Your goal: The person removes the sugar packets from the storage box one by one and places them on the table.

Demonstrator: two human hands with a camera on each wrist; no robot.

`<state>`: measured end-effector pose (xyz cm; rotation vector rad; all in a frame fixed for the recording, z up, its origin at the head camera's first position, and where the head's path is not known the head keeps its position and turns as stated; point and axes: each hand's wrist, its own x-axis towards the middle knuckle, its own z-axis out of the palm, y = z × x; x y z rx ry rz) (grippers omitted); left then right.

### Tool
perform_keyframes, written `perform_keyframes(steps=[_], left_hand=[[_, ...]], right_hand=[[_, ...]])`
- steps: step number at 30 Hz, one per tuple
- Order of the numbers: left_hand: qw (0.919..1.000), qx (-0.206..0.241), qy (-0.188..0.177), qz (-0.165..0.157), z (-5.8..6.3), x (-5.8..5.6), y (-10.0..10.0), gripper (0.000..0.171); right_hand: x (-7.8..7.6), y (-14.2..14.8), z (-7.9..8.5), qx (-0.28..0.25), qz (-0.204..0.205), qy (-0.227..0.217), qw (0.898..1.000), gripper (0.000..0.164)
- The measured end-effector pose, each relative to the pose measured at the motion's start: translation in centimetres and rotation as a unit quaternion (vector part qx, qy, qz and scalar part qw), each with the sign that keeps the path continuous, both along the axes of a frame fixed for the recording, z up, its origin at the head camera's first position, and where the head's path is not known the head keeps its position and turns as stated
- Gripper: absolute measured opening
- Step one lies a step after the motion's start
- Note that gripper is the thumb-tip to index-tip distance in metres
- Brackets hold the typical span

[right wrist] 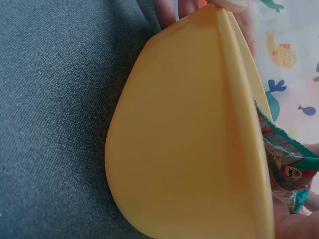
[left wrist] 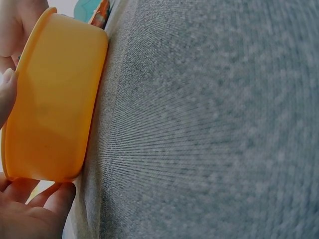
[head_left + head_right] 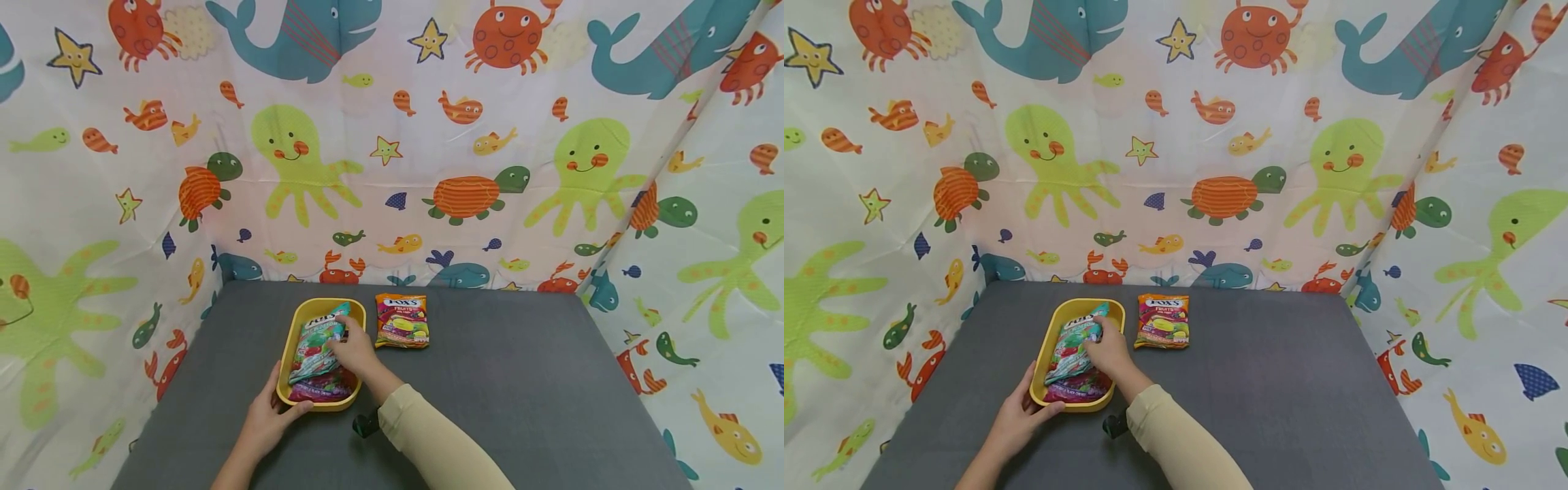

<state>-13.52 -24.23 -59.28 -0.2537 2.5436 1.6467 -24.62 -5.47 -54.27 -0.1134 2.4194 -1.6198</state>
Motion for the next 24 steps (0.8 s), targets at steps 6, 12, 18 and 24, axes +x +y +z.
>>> perform_keyframes(steps=[6,12,18,24], left_hand=[[1.0000,0.002,-0.001,0.001,-0.07,0.02,-0.14,0.113],[1.0000,0.006,-0.001,-0.004,0.01,-0.02,-0.09,0.113],[0.9999,0.011,-0.004,-0.005,0.13,0.01,-0.07,0.114],[0.9999,0.012,-0.002,-0.002,0.09,0.02,-0.15,0.113]], right_hand=[[-0.29,-0.02,-0.08,0.022,0.007,-0.006,1.000,0.062],[-0.37,0.22,-0.01,0.029,0.013,-0.010,0.999,0.063],[-0.32,0.25,0.29,0.020,0.012,-0.026,0.999,0.062],[-0.40,0.28,0.33,-0.012,0.007,-0.030,0.999,0.060]])
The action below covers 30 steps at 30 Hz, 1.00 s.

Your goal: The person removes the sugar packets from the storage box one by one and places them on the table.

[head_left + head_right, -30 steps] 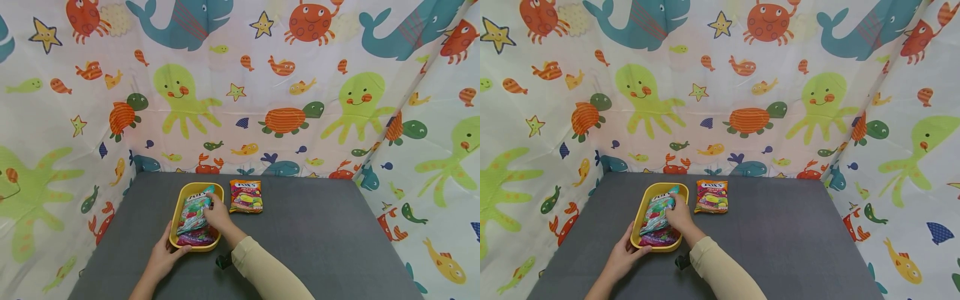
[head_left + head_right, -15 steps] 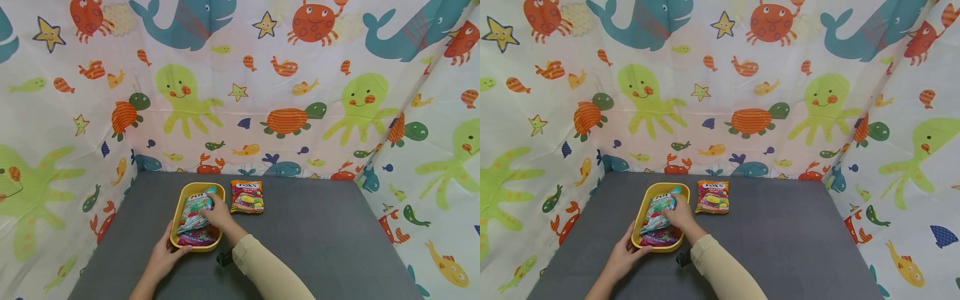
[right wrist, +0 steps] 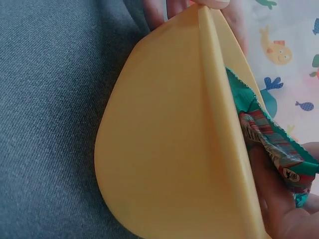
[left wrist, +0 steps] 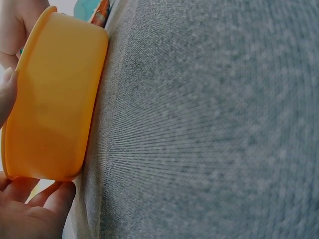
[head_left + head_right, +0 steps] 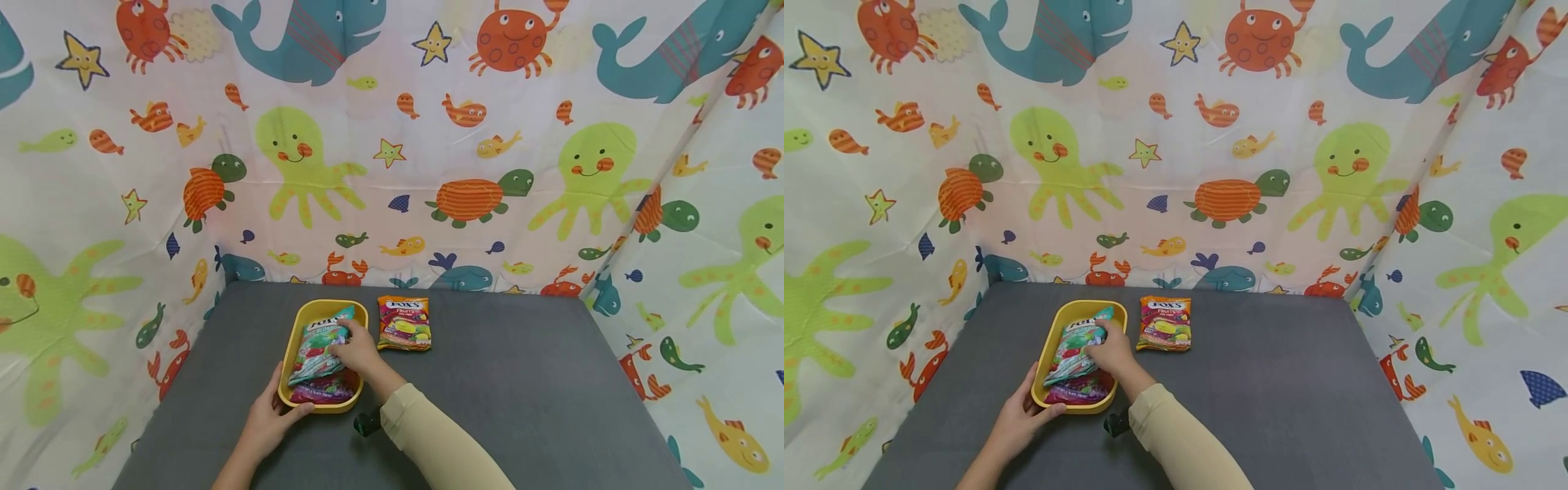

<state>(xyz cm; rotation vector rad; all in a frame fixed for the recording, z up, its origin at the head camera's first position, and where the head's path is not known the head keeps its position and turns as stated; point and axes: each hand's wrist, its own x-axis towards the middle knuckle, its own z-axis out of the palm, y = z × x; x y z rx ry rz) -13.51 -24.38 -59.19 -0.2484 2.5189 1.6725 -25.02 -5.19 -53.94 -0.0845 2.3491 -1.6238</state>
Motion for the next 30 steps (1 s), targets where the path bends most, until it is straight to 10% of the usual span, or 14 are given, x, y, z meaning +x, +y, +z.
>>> perform_keyframes(steps=[30], left_hand=[[0.9999,-0.002,0.015,-0.002,-0.3,-0.1,0.1,0.113]], right_hand=[[-0.2,2.3,0.4,-0.134,0.000,-0.033,0.990,0.058]])
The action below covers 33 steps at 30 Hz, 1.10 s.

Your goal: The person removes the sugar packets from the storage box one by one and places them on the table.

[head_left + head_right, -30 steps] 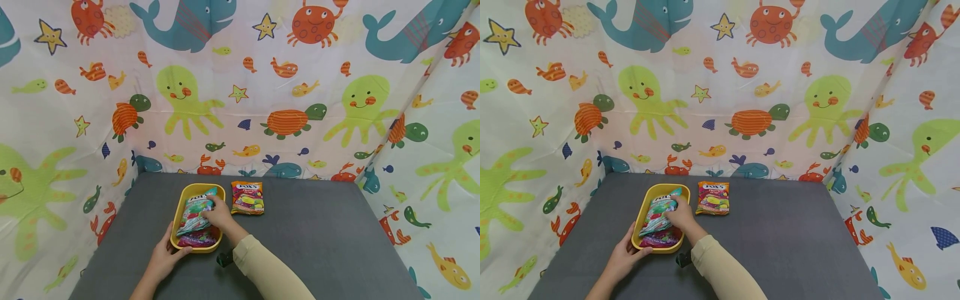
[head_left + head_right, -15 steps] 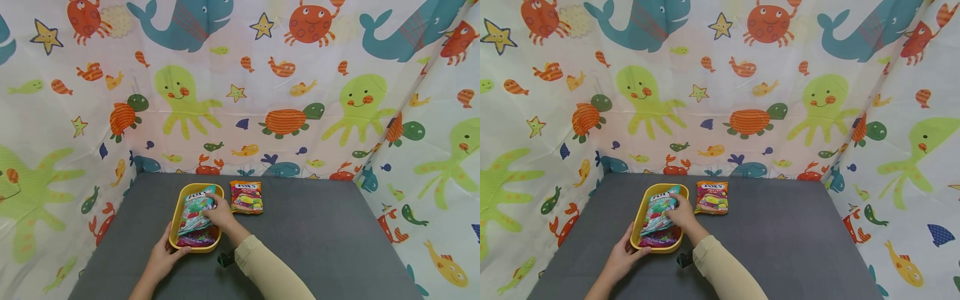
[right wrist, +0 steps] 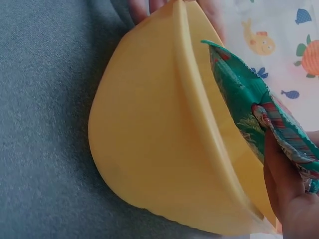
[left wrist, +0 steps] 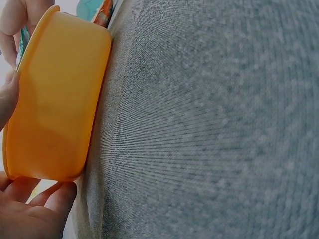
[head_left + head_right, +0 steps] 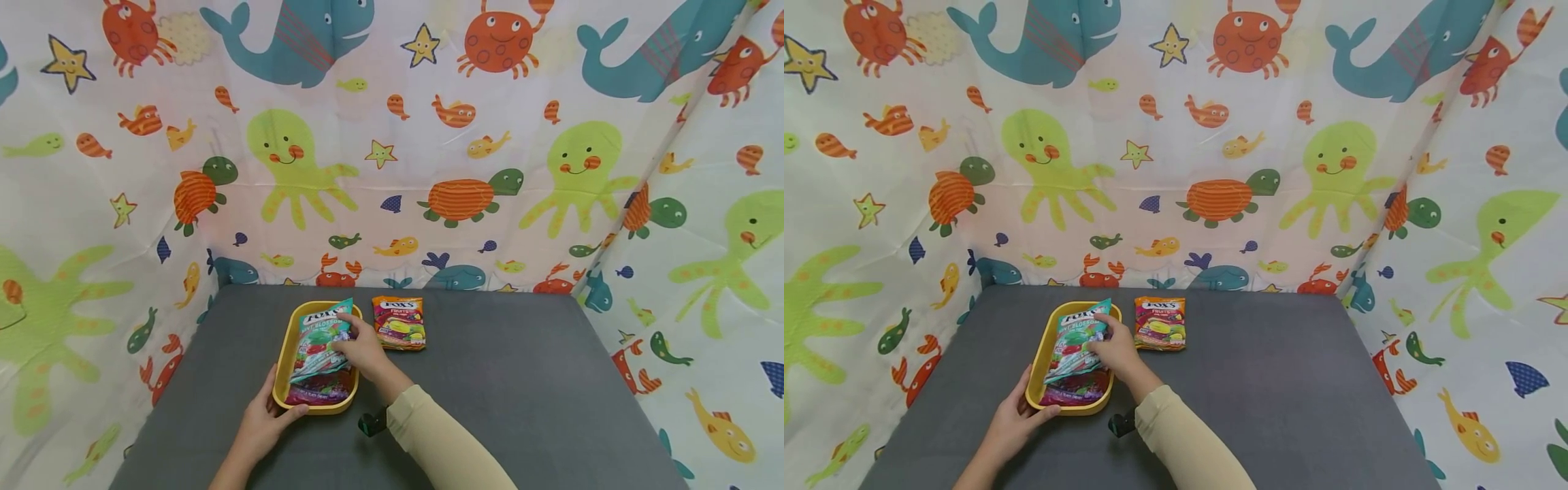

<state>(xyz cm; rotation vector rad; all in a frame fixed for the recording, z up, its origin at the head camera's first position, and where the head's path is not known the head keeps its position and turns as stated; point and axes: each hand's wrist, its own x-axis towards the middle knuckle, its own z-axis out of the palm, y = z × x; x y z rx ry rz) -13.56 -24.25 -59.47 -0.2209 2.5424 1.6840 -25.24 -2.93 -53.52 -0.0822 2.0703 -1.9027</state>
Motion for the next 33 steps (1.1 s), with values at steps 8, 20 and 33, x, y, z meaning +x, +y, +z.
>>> perform_keyframes(steps=[8,20,33], left_hand=[[0.9999,0.012,-0.010,0.003,0.1,0.0,-0.1,0.112],[0.9999,0.008,-0.013,0.000,0.1,0.3,0.2,0.114],[0.9998,0.003,-0.017,0.004,0.2,0.1,0.1,0.113]], right_hand=[[0.0,0.6,0.5,-0.011,0.008,0.017,1.000,0.058],[-0.1,2.2,1.1,-0.027,-0.019,0.006,0.999,0.057],[0.0,3.4,2.4,-0.042,-0.047,-0.002,0.998,0.057]])
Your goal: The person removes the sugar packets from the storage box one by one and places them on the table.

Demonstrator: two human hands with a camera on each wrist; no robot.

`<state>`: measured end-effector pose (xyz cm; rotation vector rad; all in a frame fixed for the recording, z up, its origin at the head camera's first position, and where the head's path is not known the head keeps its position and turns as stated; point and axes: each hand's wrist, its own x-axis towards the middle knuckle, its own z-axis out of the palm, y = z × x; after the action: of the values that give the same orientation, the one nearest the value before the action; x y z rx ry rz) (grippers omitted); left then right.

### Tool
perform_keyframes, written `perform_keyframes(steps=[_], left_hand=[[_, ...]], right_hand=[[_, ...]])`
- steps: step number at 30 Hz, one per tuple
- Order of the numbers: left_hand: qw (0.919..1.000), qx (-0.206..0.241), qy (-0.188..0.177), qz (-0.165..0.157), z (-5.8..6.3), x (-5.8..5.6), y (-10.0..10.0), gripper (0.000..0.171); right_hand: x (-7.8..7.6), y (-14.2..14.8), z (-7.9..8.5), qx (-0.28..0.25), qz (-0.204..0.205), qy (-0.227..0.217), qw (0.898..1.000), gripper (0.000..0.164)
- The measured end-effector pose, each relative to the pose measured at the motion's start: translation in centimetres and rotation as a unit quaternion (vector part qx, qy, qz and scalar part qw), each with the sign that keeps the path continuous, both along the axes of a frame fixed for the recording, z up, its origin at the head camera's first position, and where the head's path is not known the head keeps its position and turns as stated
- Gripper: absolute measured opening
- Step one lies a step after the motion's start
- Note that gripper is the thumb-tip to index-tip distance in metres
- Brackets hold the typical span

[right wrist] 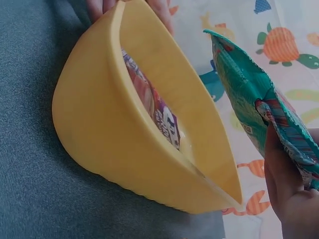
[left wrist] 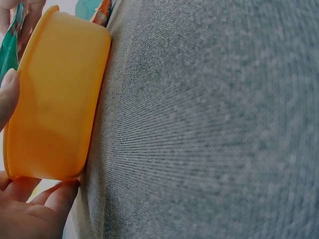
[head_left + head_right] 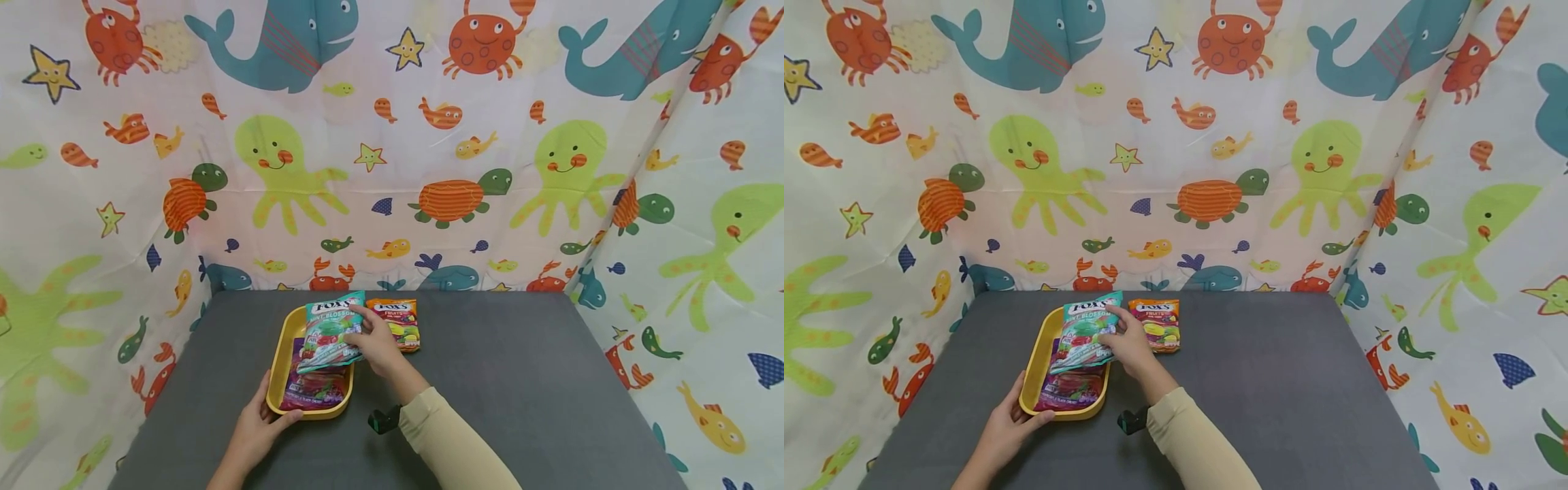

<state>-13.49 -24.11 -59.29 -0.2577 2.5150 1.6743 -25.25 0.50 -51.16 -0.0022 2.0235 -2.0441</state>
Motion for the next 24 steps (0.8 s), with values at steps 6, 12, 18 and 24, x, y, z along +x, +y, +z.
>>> perform_keyframes(steps=[6,12,18,24], left_hand=[[1.0000,-0.002,-0.004,0.002,0.0,0.1,0.0,0.114],[1.0000,-0.001,-0.007,0.003,0.0,0.2,-0.1,0.115],[1.0000,0.000,-0.004,0.003,0.1,0.2,-0.1,0.114],[1.0000,-0.004,-0.004,0.001,0.2,0.1,0.1,0.114]], right_hand=[[0.0,0.8,0.0,-0.022,0.004,0.017,1.000,0.059],[-0.5,1.5,0.0,-0.022,-0.005,0.019,1.000,0.059],[-0.6,2.3,-0.2,-0.023,0.001,0.027,0.999,0.060],[-0.7,3.3,-0.5,-0.022,-0.017,0.027,0.999,0.061]])
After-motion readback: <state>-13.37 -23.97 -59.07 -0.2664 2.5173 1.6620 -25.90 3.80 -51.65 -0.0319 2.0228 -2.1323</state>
